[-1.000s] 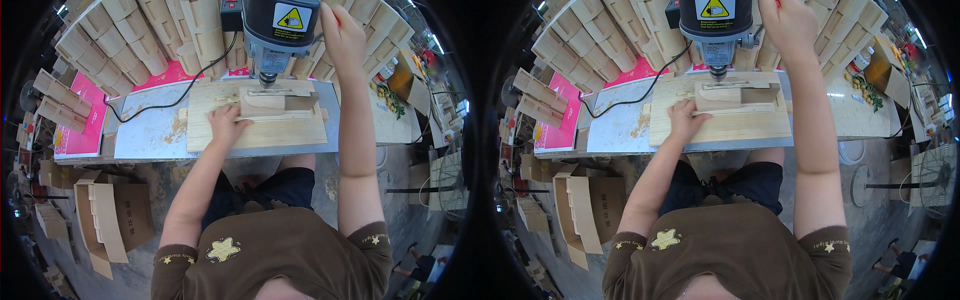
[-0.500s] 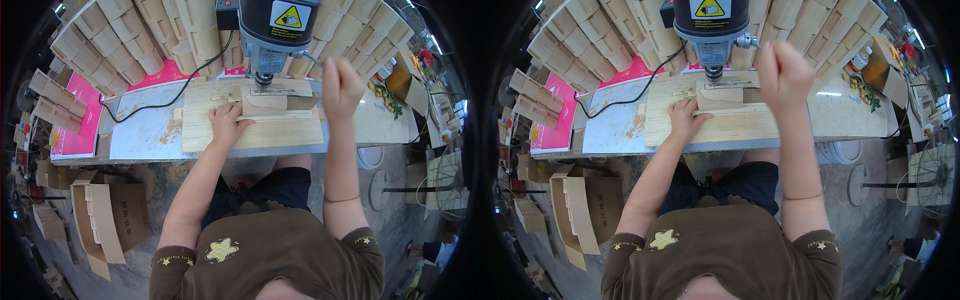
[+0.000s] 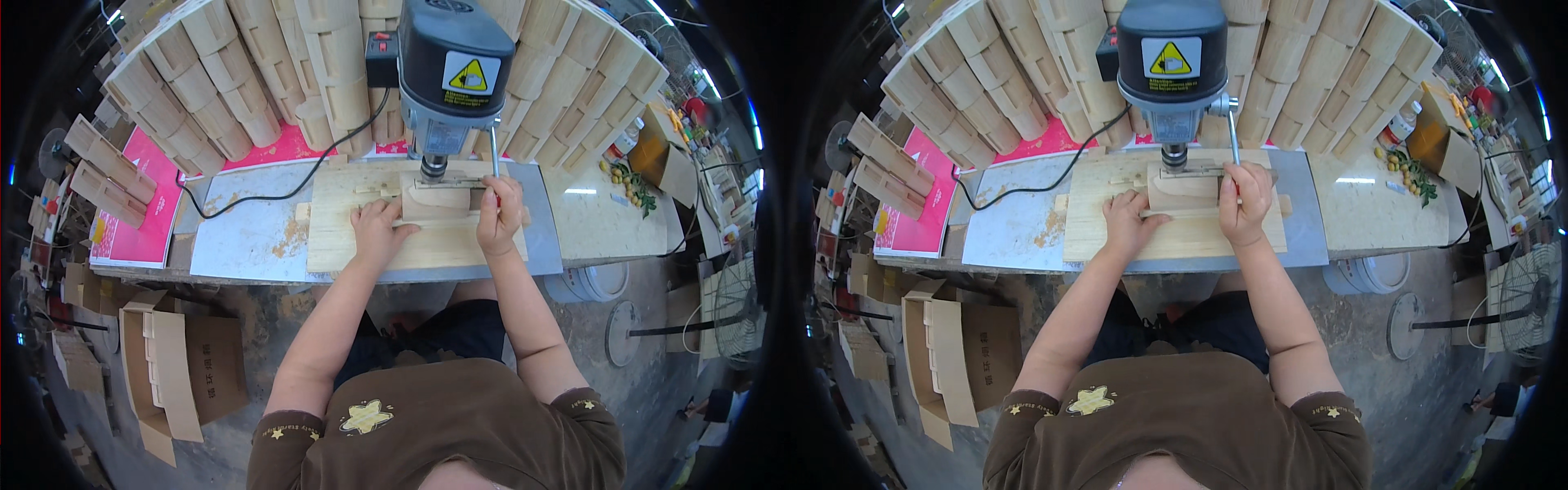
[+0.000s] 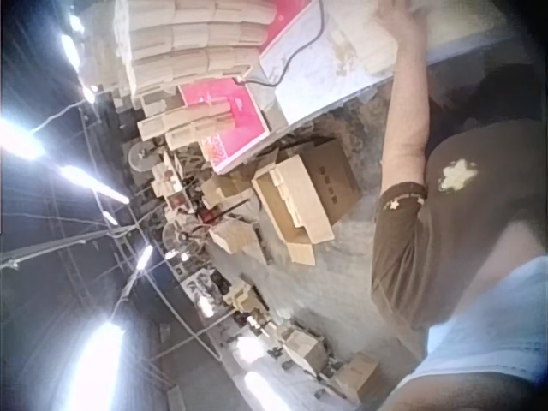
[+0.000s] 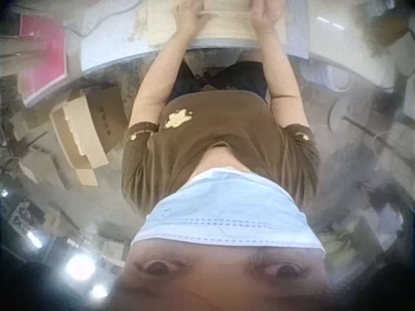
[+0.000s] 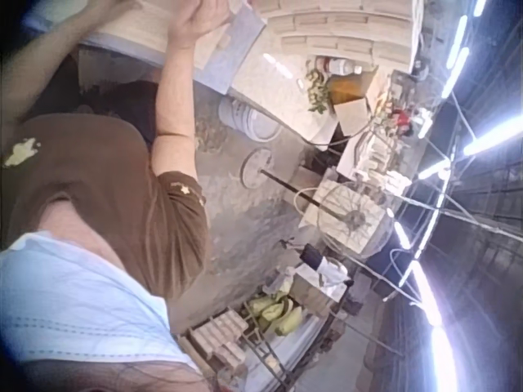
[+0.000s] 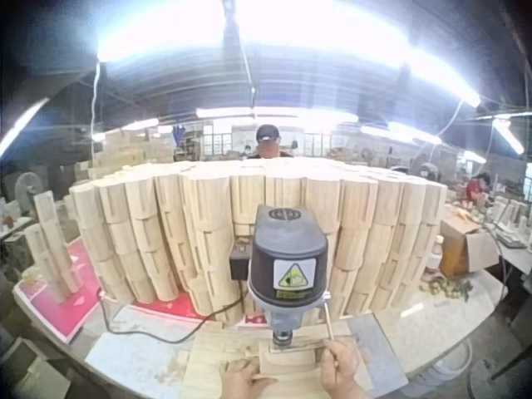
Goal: Operating a vertical drill press to machine holes into cylindrical wooden furniture components.
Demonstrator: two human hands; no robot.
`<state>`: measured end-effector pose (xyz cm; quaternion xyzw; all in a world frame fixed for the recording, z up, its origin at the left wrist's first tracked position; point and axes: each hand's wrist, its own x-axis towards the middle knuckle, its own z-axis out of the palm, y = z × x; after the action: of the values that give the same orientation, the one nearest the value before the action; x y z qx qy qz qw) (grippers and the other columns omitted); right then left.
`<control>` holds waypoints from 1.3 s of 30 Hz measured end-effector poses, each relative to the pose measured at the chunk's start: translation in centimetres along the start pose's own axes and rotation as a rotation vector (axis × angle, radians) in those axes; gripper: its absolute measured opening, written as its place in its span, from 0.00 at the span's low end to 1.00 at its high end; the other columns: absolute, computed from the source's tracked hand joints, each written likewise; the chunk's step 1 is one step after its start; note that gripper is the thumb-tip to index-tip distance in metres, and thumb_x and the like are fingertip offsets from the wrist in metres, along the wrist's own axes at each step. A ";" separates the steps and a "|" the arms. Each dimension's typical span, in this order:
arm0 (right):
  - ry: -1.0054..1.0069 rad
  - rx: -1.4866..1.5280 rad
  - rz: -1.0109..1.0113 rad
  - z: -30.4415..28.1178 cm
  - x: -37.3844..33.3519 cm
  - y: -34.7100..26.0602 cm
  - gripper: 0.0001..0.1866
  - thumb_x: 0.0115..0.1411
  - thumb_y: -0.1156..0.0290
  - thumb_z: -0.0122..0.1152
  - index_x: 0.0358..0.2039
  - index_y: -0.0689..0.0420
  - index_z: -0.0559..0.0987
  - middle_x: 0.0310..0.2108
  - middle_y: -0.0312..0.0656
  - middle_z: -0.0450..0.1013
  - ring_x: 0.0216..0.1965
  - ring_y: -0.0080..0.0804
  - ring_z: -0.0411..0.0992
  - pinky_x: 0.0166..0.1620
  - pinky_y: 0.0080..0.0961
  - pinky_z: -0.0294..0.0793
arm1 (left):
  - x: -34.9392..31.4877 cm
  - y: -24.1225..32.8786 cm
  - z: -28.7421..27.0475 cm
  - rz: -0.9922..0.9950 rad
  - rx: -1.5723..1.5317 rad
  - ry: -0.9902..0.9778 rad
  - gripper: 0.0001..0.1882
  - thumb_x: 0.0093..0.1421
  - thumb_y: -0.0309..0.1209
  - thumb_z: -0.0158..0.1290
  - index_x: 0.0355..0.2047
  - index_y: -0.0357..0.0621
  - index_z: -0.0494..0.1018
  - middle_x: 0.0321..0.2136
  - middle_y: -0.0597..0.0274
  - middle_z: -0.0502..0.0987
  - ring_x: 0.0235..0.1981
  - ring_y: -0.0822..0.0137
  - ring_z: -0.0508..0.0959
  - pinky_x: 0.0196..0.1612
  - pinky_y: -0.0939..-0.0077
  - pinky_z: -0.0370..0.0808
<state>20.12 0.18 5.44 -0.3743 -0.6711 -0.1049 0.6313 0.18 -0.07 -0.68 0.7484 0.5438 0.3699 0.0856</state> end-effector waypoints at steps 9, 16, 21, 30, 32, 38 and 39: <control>-0.078 -0.189 0.251 0.0 16.7 -2.4 0.14 0.57 0.59 0.53 0.27 0.58 0.73 0.17 0.48 0.67 0.24 0.38 0.69 0.28 0.31 0.66 | -0.4 -0.2 -0.4 -0.019 -0.003 -0.001 0.23 0.40 0.42 0.62 0.38 0.51 0.74 0.25 0.63 0.68 0.36 0.61 0.69 0.47 0.59 0.54; -0.244 0.059 0.420 1.1 17.3 2.4 0.16 0.57 0.57 0.53 0.36 0.57 0.75 0.21 0.43 0.71 0.27 0.34 0.70 0.33 0.28 0.67 | 0.8 0.6 -0.1 -0.191 -0.180 -0.055 0.27 0.34 0.40 0.66 0.37 0.48 0.75 0.31 0.64 0.70 0.39 0.63 0.69 0.48 0.58 0.54; -0.962 -0.089 0.460 -4.0 8.1 3.5 0.20 0.52 0.62 0.61 0.42 0.62 0.74 0.35 0.43 0.72 0.38 0.28 0.69 0.43 0.24 0.66 | 0.8 -0.8 0.9 -0.100 -0.254 0.075 0.27 0.29 0.37 0.68 0.34 0.46 0.76 0.36 0.64 0.69 0.41 0.63 0.68 0.48 0.59 0.54; -0.958 0.231 0.734 -6.8 1.4 -0.1 0.14 0.49 0.75 0.62 0.37 0.65 0.75 0.34 0.38 0.72 0.35 0.25 0.68 0.40 0.22 0.67 | -1.3 -4.5 -10.9 -0.022 -0.447 -0.109 0.21 0.34 0.27 0.66 0.31 0.40 0.72 0.54 0.54 0.60 0.54 0.59 0.63 0.57 0.62 0.59; -0.955 0.252 0.715 -7.0 1.0 -1.2 0.13 0.48 0.75 0.62 0.36 0.65 0.75 0.33 0.38 0.72 0.35 0.24 0.68 0.39 0.22 0.67 | -2.1 -5.9 -14.9 -0.212 -0.719 -0.118 0.20 0.35 0.26 0.65 0.31 0.40 0.71 0.53 0.55 0.60 0.53 0.61 0.64 0.56 0.63 0.61; -0.915 0.309 0.605 -6.6 -1.9 -1.4 0.12 0.45 0.78 0.61 0.34 0.63 0.76 0.28 0.35 0.71 0.32 0.21 0.66 0.37 0.17 0.65 | -5.0 -12.0 -24.1 -0.363 -0.300 0.098 0.18 0.34 0.25 0.61 0.30 0.38 0.71 0.48 0.55 0.65 0.50 0.61 0.67 0.51 0.72 0.65; -0.861 0.328 0.659 -6.6 -2.4 -1.1 0.13 0.45 0.78 0.61 0.34 0.62 0.76 0.29 0.35 0.70 0.33 0.21 0.66 0.37 0.18 0.65 | -5.5 -12.3 -25.0 -0.378 -0.282 0.120 0.18 0.34 0.25 0.61 0.30 0.38 0.71 0.48 0.55 0.65 0.50 0.61 0.67 0.51 0.72 0.65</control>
<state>24.29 -5.56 4.82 -0.4699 -0.7234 0.3655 0.3497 -25.95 -6.85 8.04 0.5905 0.6213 0.4635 0.2247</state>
